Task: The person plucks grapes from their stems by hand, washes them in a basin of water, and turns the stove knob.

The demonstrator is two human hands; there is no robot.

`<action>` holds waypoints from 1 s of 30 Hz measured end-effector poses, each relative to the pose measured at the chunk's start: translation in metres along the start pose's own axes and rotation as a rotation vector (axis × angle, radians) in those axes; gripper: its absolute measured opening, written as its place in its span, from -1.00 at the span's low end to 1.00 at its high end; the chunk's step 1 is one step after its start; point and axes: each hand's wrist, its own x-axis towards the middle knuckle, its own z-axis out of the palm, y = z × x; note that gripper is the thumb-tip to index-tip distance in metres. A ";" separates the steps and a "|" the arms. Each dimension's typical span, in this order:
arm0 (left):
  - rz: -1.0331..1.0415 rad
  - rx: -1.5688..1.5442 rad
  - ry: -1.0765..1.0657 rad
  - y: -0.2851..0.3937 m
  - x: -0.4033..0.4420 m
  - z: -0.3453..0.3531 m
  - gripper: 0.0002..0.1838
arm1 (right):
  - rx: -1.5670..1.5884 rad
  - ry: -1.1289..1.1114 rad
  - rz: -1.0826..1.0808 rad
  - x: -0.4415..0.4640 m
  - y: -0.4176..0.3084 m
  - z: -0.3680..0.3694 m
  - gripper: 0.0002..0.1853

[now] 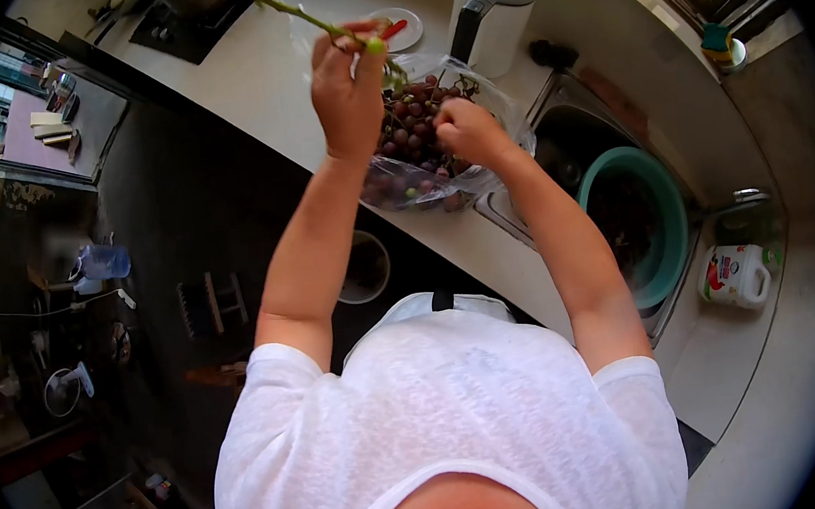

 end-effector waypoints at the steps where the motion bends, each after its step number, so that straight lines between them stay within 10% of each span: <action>1: 0.068 0.011 0.010 0.011 0.015 -0.005 -0.83 | 0.186 -0.117 0.277 0.000 0.012 -0.002 -0.85; 10: -0.740 -0.353 0.209 -0.032 -0.072 -0.086 -0.86 | 1.294 0.269 0.126 -0.067 0.081 -0.068 -0.78; 17: -1.426 -0.459 0.372 -0.054 -0.221 -0.171 -0.89 | 0.529 0.881 0.676 -0.222 0.217 -0.130 -0.75; 30: -1.216 -1.448 0.490 -0.049 -0.202 -0.160 -0.72 | -0.018 0.784 0.872 -0.280 0.255 -0.128 -0.70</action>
